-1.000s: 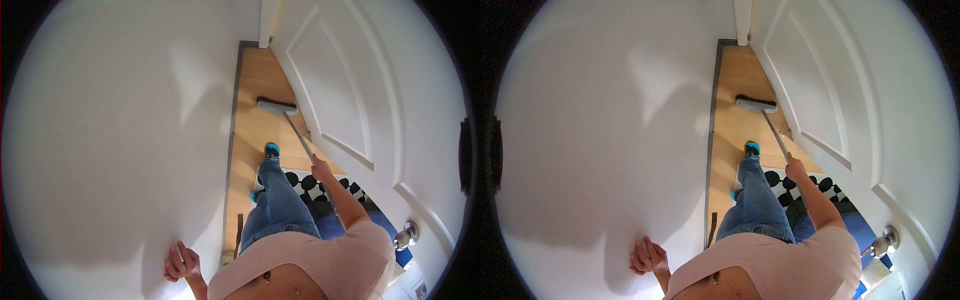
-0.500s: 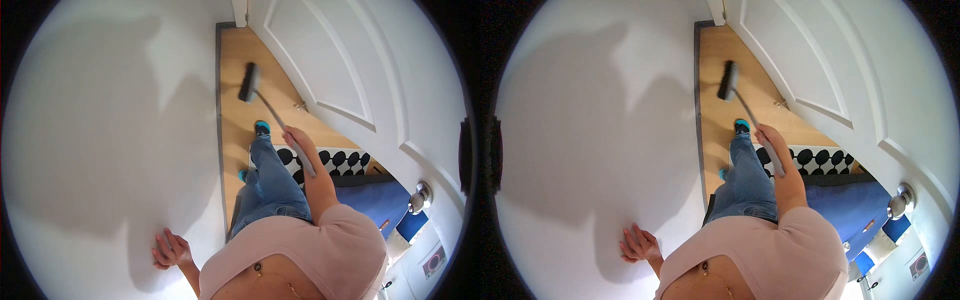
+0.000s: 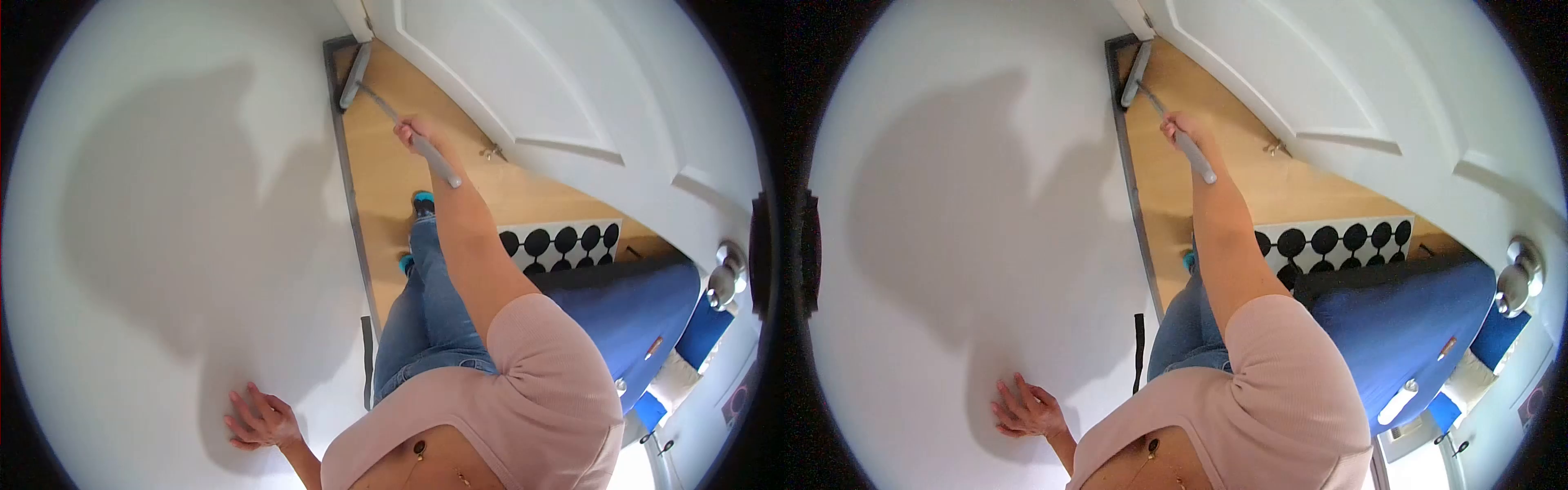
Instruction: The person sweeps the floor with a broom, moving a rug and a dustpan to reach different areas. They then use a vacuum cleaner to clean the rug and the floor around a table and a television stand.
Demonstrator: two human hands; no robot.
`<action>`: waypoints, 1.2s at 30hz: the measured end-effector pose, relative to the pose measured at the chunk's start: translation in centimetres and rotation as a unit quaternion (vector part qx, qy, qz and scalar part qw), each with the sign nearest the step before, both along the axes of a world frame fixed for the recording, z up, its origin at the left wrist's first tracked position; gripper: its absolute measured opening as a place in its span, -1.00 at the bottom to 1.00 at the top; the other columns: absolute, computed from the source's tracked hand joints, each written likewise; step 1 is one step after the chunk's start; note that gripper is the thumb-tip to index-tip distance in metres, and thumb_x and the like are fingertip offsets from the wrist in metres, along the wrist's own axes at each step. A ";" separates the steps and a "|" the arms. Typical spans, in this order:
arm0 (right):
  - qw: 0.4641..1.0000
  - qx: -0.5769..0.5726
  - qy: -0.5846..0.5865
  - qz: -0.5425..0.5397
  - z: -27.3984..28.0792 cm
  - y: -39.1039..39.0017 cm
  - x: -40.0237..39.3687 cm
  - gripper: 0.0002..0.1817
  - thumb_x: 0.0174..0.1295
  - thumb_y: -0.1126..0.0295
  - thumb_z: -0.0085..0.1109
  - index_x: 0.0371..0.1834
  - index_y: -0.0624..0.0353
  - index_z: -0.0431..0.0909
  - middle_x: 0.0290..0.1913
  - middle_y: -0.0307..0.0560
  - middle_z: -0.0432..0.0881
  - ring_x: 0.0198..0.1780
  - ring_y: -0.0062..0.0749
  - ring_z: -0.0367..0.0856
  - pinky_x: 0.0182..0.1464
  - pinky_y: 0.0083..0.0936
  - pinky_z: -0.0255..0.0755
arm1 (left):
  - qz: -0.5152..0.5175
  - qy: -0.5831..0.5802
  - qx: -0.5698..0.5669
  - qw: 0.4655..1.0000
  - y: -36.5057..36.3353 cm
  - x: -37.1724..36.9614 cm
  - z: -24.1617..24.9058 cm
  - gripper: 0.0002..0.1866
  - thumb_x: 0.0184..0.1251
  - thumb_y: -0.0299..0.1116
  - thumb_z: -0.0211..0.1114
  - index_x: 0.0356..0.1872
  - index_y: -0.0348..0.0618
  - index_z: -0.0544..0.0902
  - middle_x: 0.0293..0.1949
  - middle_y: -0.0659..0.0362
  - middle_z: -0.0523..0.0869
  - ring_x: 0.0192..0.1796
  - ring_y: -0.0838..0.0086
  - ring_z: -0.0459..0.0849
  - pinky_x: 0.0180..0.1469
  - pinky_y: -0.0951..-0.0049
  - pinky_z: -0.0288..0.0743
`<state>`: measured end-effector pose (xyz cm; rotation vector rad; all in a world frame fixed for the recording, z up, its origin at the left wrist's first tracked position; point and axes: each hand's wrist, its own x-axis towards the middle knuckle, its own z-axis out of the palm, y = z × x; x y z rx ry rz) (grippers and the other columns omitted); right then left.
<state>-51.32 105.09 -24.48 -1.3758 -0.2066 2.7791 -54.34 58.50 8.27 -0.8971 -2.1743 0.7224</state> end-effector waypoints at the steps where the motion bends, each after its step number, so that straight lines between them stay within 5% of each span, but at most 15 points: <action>1: 0.999 0.000 0.016 -0.033 -0.7 -0.2 1.6 -0.63 0.25 0.25 -0.20 -0.73 0.07 0.17 -0.83 -0.38 0.19 -0.86 -0.70 0.16 -0.85 -0.78 0.09 | -0.001 -0.002 -0.002 1.000 0.1 -0.1 0.0 -0.73 0.00 -0.37 0.14 -0.23 0.22 0.61 0.06 0.30 0.47 0.21 0.27 0.21 0.28 0.13 -0.33; 4: 0.995 0.087 0.006 -0.040 -1.5 -4.2 11.2 -0.63 0.26 0.26 -0.20 -0.73 0.08 0.17 -0.82 -0.35 0.18 -0.86 -0.70 0.17 -0.86 -0.79 0.10 | -0.006 -0.016 0.005 1.000 0.1 -0.1 -0.8 -0.73 0.00 -0.37 0.14 -0.22 0.22 0.60 0.07 0.30 0.47 0.21 0.27 0.21 0.27 0.13 -0.32; 9: 0.963 -0.175 -0.068 -0.195 -2.8 -12.6 26.6 -0.74 0.24 0.25 -0.18 -0.58 0.10 0.25 -0.75 -0.26 0.29 -0.84 -0.65 0.18 -0.88 -0.76 0.02 | 0.010 -0.050 0.003 0.999 3.4 -1.0 -2.9 -0.72 0.04 -0.36 0.12 -0.20 0.26 0.58 0.08 0.36 0.46 0.20 0.30 0.23 0.23 0.12 -0.23; 12: 0.971 -0.104 -0.150 -0.153 -2.2 -14.7 27.4 -0.80 0.24 0.24 -0.16 -0.40 0.12 0.21 -0.72 -0.28 0.29 -0.83 -0.71 0.17 -0.88 -0.78 0.02 | 0.024 -0.066 -0.006 0.998 5.9 -1.7 -4.2 -0.72 0.05 -0.35 0.10 -0.17 0.27 0.55 0.09 0.42 0.44 0.20 0.33 0.24 0.21 0.11 -0.15; 13: 0.976 0.052 -0.210 -0.026 -1.2 -15.4 26.3 -0.85 0.15 0.32 -0.09 -0.39 0.17 0.30 -0.66 -0.19 0.36 -0.73 -0.56 0.30 -0.74 -0.63 0.25 | 0.024 -0.067 -0.009 0.997 6.8 -1.9 -5.0 -0.71 0.05 -0.35 0.10 -0.17 0.27 0.55 0.10 0.44 0.43 0.20 0.35 0.25 0.20 0.11 -0.12; 14: 0.964 0.136 -0.226 -0.033 -1.2 -17.0 25.0 -0.82 0.11 0.36 -0.05 -0.27 0.20 0.33 -0.61 -0.16 0.38 -0.72 -0.51 0.30 -0.69 -0.56 0.28 | 0.025 -0.070 -0.011 0.997 7.7 -1.9 -5.9 -0.71 0.05 -0.35 0.10 -0.16 0.27 0.54 0.10 0.45 0.42 0.19 0.36 0.25 0.19 0.11 -0.10; 16: 0.959 0.142 -0.244 0.023 2.7 -18.7 21.3 -0.78 0.10 0.38 -0.01 -0.19 0.19 0.34 -0.58 -0.15 0.40 -0.70 -0.49 0.34 -0.71 -0.54 0.25 | -0.003 -0.061 -0.009 0.998 8.9 -2.3 -7.3 -0.71 0.03 -0.36 0.11 -0.17 0.27 0.53 0.10 0.47 0.41 0.19 0.39 0.27 0.19 0.12 -0.07; 18: 0.984 0.106 -0.139 -0.014 -0.1 -20.5 18.3 -0.81 0.13 0.32 -0.04 -0.30 0.22 0.36 -0.64 -0.20 0.34 -0.72 -0.50 0.31 -0.71 -0.52 0.21 | -0.027 -0.049 -0.002 0.998 10.3 -2.9 -8.9 -0.71 0.02 -0.36 0.13 -0.18 0.27 0.53 0.11 0.49 0.40 0.19 0.42 0.28 0.18 0.13 -0.04; 22: 0.972 0.168 -0.099 0.135 -10.6 -18.3 12.1 -0.73 0.16 0.25 -0.14 -0.57 0.20 0.34 -0.75 -0.25 0.30 -0.76 -0.50 0.26 -0.69 -0.55 0.18 | -0.059 -0.034 0.003 0.998 13.7 -3.6 -10.6 -0.72 0.01 -0.36 0.15 -0.20 0.26 0.53 0.08 0.52 0.41 0.17 0.46 0.31 0.17 0.13 0.01; 25: 0.994 0.044 -0.067 0.069 -11.9 -14.6 15.7 -0.71 0.15 0.27 -0.13 -0.71 0.06 0.23 -0.76 -0.27 0.28 -0.78 -0.52 0.21 -0.73 -0.59 0.11 | -0.065 -0.035 -0.014 0.997 15.5 -3.6 -10.7 -0.72 -0.01 -0.36 0.15 -0.21 0.26 0.54 0.04 0.53 0.44 0.16 0.48 0.33 0.18 0.16 0.02; 26: 0.991 0.069 0.049 0.106 -13.2 -13.9 19.5 -0.69 0.15 0.27 -0.10 -0.72 0.05 0.20 -0.77 -0.27 0.25 -0.79 -0.53 0.17 -0.73 -0.58 0.11 | -0.068 -0.034 -0.013 0.997 16.3 -3.6 -10.8 -0.72 -0.01 -0.35 0.15 -0.21 0.25 0.54 0.03 0.53 0.45 0.16 0.48 0.34 0.19 0.16 0.03; 29: 0.960 0.111 -0.219 0.130 -13.3 -13.5 28.8 -0.66 0.17 0.28 -0.09 -0.75 0.07 0.19 -0.79 -0.24 0.26 -0.78 -0.53 0.24 -0.75 -0.54 0.21 | -0.088 -0.036 0.021 0.995 17.5 -3.9 -11.8 -0.72 -0.03 -0.36 0.15 -0.23 0.25 0.55 0.00 0.53 0.48 0.15 0.49 0.34 0.20 0.17 0.04; 31: 0.954 0.106 -0.242 0.139 -11.2 -13.3 32.3 -0.72 0.15 0.31 -0.06 -0.66 0.18 0.27 -0.75 -0.20 0.31 -0.77 -0.51 0.28 -0.74 -0.56 0.27 | -0.100 -0.041 0.026 0.994 18.2 -3.9 -11.9 -0.73 -0.03 -0.36 0.15 -0.25 0.25 0.56 -0.01 0.53 0.48 0.15 0.50 0.35 0.20 0.18 0.04; 33: 0.914 0.259 -0.270 0.159 -8.2 -16.6 31.7 -0.80 0.14 0.33 -0.05 -0.49 0.24 0.34 -0.71 -0.18 0.34 -0.76 -0.52 0.31 -0.75 -0.56 0.28 | -0.108 -0.045 0.032 0.993 18.4 -3.8 -12.1 -0.74 -0.03 -0.35 0.14 -0.26 0.25 0.56 -0.02 0.53 0.49 0.14 0.50 0.35 0.20 0.19 0.04; 36: 0.947 0.190 -0.233 0.111 -4.8 -21.9 28.9 -0.85 0.15 0.35 -0.03 -0.31 0.20 0.37 -0.69 -0.21 0.32 -0.74 -0.58 0.30 -0.79 -0.56 0.24 | -0.111 -0.037 0.039 0.992 18.4 -3.6 -11.9 -0.75 -0.03 -0.34 0.14 -0.27 0.25 0.57 -0.02 0.53 0.49 0.14 0.51 0.35 0.20 0.20 0.05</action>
